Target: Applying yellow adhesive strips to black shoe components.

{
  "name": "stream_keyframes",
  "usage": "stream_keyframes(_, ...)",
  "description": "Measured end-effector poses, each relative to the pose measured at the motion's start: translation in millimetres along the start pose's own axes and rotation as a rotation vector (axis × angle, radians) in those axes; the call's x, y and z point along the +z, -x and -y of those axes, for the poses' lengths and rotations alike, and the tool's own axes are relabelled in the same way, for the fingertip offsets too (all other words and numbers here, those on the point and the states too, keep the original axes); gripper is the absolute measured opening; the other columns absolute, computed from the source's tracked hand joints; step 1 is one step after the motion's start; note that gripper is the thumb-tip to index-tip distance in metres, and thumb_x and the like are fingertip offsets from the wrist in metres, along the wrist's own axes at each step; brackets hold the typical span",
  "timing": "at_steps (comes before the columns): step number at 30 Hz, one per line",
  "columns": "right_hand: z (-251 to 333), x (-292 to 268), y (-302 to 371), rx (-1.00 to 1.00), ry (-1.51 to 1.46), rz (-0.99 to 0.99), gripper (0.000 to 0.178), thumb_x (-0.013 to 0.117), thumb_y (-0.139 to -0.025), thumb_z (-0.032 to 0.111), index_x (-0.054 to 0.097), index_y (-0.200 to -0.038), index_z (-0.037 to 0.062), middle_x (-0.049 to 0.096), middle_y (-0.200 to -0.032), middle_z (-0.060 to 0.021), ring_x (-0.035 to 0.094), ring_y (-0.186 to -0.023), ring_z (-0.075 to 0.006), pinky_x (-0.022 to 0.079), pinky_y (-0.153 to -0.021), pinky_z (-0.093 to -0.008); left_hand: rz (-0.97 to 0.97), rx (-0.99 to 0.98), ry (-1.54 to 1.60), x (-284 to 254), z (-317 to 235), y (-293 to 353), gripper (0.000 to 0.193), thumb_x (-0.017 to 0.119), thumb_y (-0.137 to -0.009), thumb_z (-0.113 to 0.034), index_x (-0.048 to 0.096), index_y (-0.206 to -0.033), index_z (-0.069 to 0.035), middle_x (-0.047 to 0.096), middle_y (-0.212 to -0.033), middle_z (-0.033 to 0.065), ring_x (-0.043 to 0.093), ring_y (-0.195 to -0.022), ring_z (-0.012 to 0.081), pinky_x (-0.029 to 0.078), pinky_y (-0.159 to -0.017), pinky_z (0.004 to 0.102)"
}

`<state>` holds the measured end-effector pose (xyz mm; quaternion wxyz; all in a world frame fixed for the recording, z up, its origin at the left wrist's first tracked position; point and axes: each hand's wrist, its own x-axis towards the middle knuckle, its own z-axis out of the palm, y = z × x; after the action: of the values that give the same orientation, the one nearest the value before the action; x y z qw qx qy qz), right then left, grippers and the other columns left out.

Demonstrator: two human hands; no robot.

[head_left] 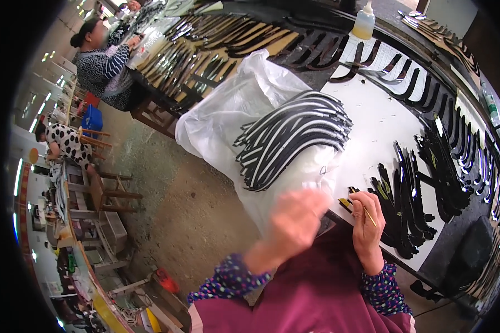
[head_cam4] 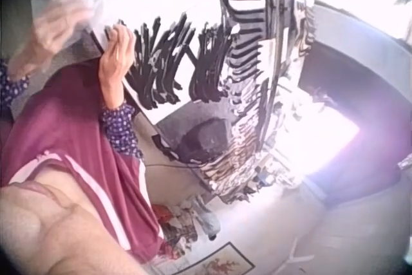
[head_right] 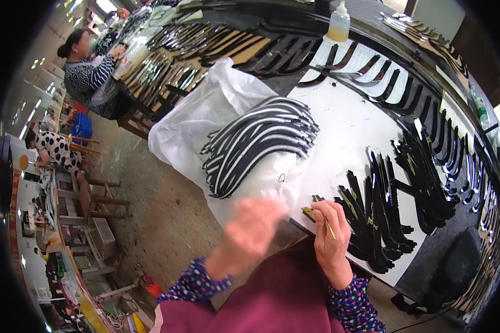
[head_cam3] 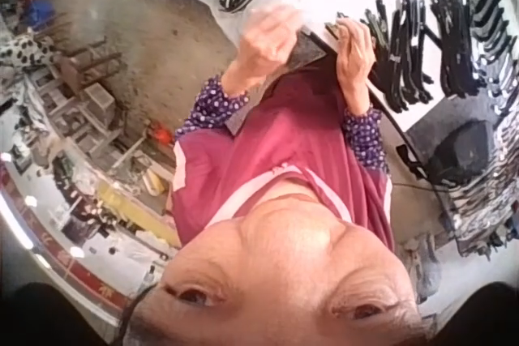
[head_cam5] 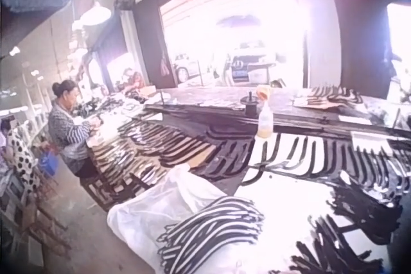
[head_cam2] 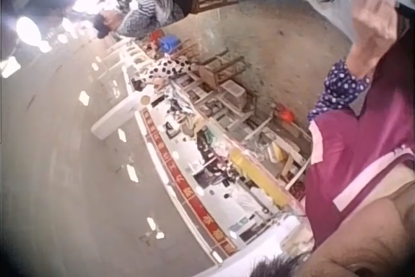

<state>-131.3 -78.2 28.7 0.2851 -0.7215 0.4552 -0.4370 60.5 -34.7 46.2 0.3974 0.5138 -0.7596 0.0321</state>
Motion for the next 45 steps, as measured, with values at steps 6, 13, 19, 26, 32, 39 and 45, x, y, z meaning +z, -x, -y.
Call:
stream_keyframes(6,-0.4,-1.1,-2.6,-0.07,-0.007,-0.025,0.012,0.062,-0.094,-0.004,0.064,-0.105,-0.0016,0.065,-0.097,-0.0164,0.065,-0.085,-0.0326,0.053,-0.074,-0.0371,0.032,-0.273,-0.515,-15.6,189.9,-99.4,0.042,0.044,-0.105,-0.019,0.051,-0.145,-0.01,0.051,-0.146,0.0203,0.049,-0.134,0.0376,0.041,-0.111,0.0454)
stream_keyframes(13,-1.2,-2.4,-2.3,-0.068,-0.041,-0.037,0.011,0.064,-0.092,-0.003,0.064,-0.103,-0.001,0.065,-0.096,-0.016,0.066,-0.084,-0.033,0.053,-0.073,-0.0381,0.412,-0.394,-0.556,7.5,254.0,-83.2,0.052,0.037,-0.103,-0.018,0.038,-0.154,-0.01,0.039,-0.159,0.0133,0.036,-0.146,0.0372,0.029,-0.118,0.0493)
stream_keyframes(19,-0.9,-1.4,-3.6,-0.095,-0.035,-0.008,0.01,0.064,-0.092,-0.003,0.064,-0.102,-0.0012,0.065,-0.094,-0.0155,0.065,-0.083,-0.0328,0.053,-0.072,-0.038,0.357,-0.426,-0.495,7.7,247.1,-82.8,0.048,0.037,-0.102,-0.017,0.042,-0.15,-0.01,0.039,-0.159,0.0121,0.036,-0.146,0.0362,0.028,-0.118,0.0494)
stream_keyframes(26,-2.4,-1.8,-1.4,-0.125,-0.044,-0.003,0.006,0.059,-0.098,0.002,0.063,-0.103,-0.0009,0.065,-0.095,-0.014,0.065,-0.081,-0.0288,0.053,-0.073,-0.0348,0.401,-0.473,-0.485,3.8,237.1,-89.3,0.047,0.037,-0.101,-0.015,0.044,-0.148,-0.01,0.038,-0.159,0.0117,0.033,-0.148,0.0354,0.026,-0.12,0.0476)
stream_keyframes(32,-4.1,-1.8,0.2,-0.113,-0.033,0.023,0.007,0.059,-0.099,0.003,0.063,-0.103,-0.0005,0.065,-0.095,-0.0134,0.065,-0.083,-0.0281,0.052,-0.074,-0.0342,0.28,-0.402,-0.475,-7.9,223.6,-91.4,0.043,0.048,-0.104,-0.029,0.05,-0.143,-0.01,0.044,-0.155,0.0131,0.036,-0.146,0.0355,0.031,-0.116,0.0474)
stream_keyframes(39,-3.6,-0.3,-0.3,-0.126,-0.037,-0.007,0.007,0.062,-0.095,0.0,0.064,-0.101,-0.0003,0.065,-0.094,-0.0145,0.065,-0.082,-0.0321,0.052,-0.072,-0.0379,0.077,-0.423,-0.485,-31.9,190.3,-60.0,0.038,0.056,-0.101,-0.027,0.061,-0.133,-0.006,0.052,-0.148,0.0158,0.045,-0.139,0.0341,0.036,-0.112,0.0466)
stream_keyframes(45,-3.4,-0.8,0.8,-0.104,-0.03,0.007,0.007,0.062,-0.095,0.0,0.064,-0.102,-0.0005,0.065,-0.094,-0.0141,0.065,-0.082,-0.0313,0.052,-0.072,-0.0373,-0.446,-0.531,-0.25,-42.6,167.3,15.1,0.033,0.052,-0.103,-0.015,0.06,-0.132,-0.001,0.053,-0.144,0.0224,0.049,-0.135,0.037,0.035,-0.112,0.0448)
